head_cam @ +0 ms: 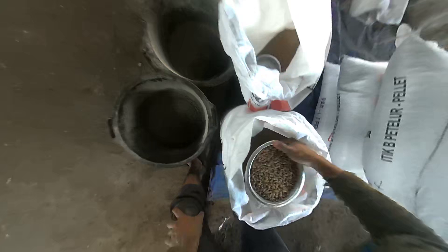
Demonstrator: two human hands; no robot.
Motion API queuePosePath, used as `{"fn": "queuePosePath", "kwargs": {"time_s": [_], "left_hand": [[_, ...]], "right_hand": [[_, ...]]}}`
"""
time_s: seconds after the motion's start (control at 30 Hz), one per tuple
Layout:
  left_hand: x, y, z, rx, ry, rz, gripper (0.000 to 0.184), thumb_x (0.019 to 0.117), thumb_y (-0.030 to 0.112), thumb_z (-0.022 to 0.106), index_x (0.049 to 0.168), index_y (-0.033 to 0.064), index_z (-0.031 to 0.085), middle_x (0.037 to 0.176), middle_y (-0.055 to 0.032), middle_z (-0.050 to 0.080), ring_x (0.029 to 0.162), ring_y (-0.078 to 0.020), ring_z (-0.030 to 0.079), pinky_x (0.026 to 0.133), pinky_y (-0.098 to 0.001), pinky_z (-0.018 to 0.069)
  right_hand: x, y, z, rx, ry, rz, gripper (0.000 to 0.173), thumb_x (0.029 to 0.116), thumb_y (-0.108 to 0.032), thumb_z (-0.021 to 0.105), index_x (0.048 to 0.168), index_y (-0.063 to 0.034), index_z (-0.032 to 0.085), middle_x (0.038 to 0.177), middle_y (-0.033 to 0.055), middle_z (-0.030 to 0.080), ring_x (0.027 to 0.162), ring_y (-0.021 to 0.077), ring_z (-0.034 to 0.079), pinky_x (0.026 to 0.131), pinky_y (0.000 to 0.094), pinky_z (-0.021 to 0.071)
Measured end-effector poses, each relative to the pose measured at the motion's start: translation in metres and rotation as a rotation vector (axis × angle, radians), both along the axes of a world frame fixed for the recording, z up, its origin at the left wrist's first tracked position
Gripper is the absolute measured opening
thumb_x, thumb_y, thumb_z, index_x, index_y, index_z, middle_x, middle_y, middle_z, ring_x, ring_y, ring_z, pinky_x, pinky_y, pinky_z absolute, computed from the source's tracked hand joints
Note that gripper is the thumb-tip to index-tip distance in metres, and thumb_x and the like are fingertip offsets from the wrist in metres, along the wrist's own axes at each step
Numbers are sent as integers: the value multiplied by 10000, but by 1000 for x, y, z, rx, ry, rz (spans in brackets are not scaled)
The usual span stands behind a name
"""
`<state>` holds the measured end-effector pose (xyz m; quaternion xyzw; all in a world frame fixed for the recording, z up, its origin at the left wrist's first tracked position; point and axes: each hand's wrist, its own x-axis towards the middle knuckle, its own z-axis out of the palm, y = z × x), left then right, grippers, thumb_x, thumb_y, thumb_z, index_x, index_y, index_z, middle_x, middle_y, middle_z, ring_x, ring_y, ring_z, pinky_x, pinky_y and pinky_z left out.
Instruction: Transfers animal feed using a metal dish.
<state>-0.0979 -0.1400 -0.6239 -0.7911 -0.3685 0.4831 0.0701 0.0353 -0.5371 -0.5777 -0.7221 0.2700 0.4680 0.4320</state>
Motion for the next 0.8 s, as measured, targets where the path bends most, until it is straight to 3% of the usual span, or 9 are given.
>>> {"fn": "queuePosePath", "kwargs": {"time_s": [0.07,0.17,0.27,0.33,0.4,0.5,0.57,0.7,0.8], "left_hand": [[5,-2,4,-8,-9,23,1122,722,476,897,1588,100,291,1454,-389,414,1245,-557,513,1017,-692,393],[-2,1,-2,-6,-85,30,1118,686,454,920,1563,86,333,1407,-409,444,1220,-581,517,994,-705,401],[2,1,5,-18,-49,51,1117,701,470,902,1574,92,315,1410,-389,455,1244,-559,511,1022,-683,397],[7,2,14,-41,-37,81,1110,717,472,890,1576,78,309,1413,-384,457,1260,-543,506,1040,-662,392],[7,4,15,-44,-22,92,1103,725,490,879,1571,74,308,1412,-373,466,1258,-524,517,1044,-644,396],[6,6,17,-51,-6,105,1094,742,505,863,1574,62,308,1411,-372,473,1249,-522,529,1044,-640,402],[5,6,15,-50,-30,125,1098,738,485,874,1576,60,307,1412,-372,470,1260,-517,522,1057,-637,390],[-11,10,0,-1,-81,99,1105,683,485,903,1553,77,358,1364,-367,508,1228,-520,540,1039,-656,390],[-12,11,-5,19,-97,102,1103,656,473,915,1542,93,378,1353,-361,513,1219,-525,541,1022,-677,389]], "right_hand": [[31,-5,41,-27,-157,-129,491,1100,-411,380,898,-71,671,796,1,649,767,69,646,735,332,565],[92,-5,101,-116,-373,-234,460,1116,-373,346,1013,-65,673,853,-18,662,810,33,652,765,288,572],[151,4,134,-269,-658,-176,505,1080,-549,338,1056,-157,656,853,-63,679,789,17,682,727,295,607],[186,24,155,-386,-821,-53,539,1084,-564,311,1235,-135,602,987,27,672,893,93,685,811,391,590],[218,52,169,-515,-899,59,524,1114,-477,298,1449,-96,432,1209,201,632,1070,298,666,907,560,529],[268,92,165,-750,-1103,223,515,1077,-246,404,1527,-1,354,1437,260,513,1307,347,554,1092,473,458],[295,112,150,-849,-1221,263,550,979,-134,519,1472,79,402,1411,318,474,1353,436,459,1142,499,385],[312,142,119,-1073,-1431,426,508,907,-30,574,1411,26,538,1234,315,576,1165,527,532,899,650,418],[298,138,113,-1081,-1626,486,524,886,-7,597,1408,-43,580,1151,278,620,1086,504,571,871,659,420]]}}
